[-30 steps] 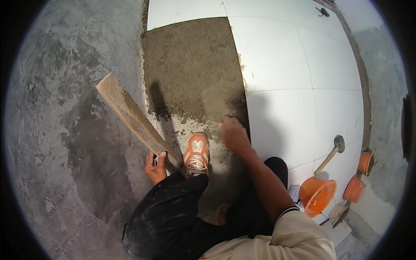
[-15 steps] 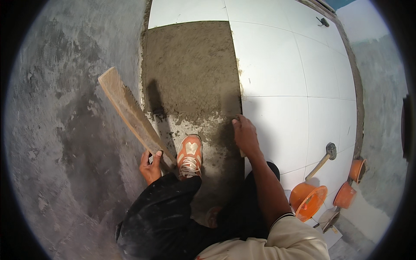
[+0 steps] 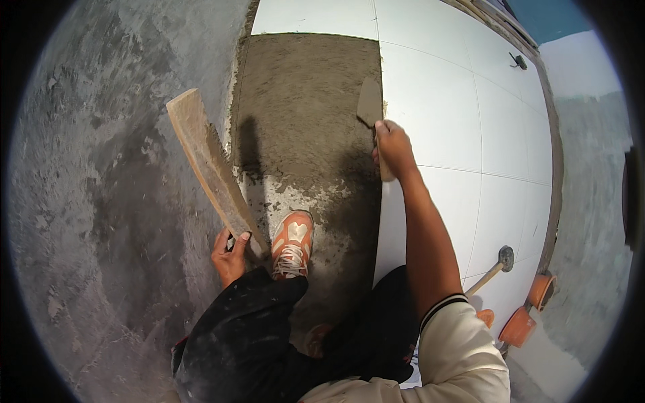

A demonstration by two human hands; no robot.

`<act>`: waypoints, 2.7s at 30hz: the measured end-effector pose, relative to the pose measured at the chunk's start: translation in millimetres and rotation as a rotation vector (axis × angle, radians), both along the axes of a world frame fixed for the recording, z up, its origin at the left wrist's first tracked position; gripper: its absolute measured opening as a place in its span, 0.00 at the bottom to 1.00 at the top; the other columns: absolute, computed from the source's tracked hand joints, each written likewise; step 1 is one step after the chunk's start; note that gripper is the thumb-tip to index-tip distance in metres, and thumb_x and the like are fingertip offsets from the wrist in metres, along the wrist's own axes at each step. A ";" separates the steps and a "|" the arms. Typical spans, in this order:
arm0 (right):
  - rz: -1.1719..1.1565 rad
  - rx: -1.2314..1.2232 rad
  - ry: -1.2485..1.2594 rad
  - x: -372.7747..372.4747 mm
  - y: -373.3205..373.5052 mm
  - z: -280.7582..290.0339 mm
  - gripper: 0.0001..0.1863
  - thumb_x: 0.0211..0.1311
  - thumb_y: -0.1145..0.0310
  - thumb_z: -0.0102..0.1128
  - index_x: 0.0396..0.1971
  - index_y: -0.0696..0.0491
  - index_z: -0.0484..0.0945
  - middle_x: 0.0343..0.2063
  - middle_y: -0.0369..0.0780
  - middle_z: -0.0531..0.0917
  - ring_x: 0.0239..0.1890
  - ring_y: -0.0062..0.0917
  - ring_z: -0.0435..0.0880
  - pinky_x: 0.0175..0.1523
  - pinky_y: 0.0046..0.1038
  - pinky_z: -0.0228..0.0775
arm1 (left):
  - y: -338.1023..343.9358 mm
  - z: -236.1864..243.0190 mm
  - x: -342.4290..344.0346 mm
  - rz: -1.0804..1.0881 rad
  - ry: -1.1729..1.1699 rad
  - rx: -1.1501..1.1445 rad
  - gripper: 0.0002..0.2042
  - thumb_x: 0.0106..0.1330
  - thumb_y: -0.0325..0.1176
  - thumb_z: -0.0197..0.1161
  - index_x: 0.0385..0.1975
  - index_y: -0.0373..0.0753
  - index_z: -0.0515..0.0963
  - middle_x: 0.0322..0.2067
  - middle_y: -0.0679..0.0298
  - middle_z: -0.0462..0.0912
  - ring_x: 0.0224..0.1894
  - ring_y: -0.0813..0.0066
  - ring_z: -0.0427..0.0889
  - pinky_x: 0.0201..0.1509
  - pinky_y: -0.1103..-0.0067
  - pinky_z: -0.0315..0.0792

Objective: The person scoops cement from a bucket and spreads it onto the floor using a trowel. They then use a wooden straightedge to level the cement and smooth the surface. Finally, they apply cement onto a tile and spread it evenly.

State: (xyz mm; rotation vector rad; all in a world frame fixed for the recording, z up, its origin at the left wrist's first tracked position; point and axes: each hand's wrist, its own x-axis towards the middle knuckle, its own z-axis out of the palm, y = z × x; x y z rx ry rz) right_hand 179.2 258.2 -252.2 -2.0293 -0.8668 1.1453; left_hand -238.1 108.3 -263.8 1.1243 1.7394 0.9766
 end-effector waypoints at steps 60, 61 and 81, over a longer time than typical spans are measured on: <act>0.028 -0.131 -0.260 -73.9 -245.3 16.6 0.20 0.75 0.63 0.62 0.57 0.60 0.74 0.48 0.56 0.85 0.50 0.55 0.84 0.56 0.50 0.75 | 3.6 6.8 10.4 -0.011 0.048 -0.003 0.18 0.68 0.31 0.77 0.54 0.30 0.85 0.47 0.62 0.85 0.51 0.72 0.80 0.58 0.74 0.73; 0.020 -0.153 -0.291 -79.4 -246.1 18.7 0.20 0.74 0.63 0.63 0.57 0.60 0.73 0.49 0.57 0.85 0.54 0.58 0.82 0.59 0.51 0.73 | 4.1 6.1 9.2 -0.011 0.065 0.007 0.18 0.68 0.31 0.77 0.54 0.30 0.86 0.47 0.62 0.85 0.51 0.71 0.81 0.59 0.74 0.73; 0.011 -0.028 -0.343 -80.8 -217.8 -27.7 0.20 0.75 0.61 0.63 0.57 0.58 0.74 0.45 0.56 0.86 0.47 0.52 0.86 0.54 0.49 0.76 | 8.4 1.2 7.5 0.012 0.017 0.009 0.17 0.68 0.29 0.76 0.54 0.30 0.86 0.49 0.60 0.86 0.52 0.71 0.82 0.61 0.73 0.73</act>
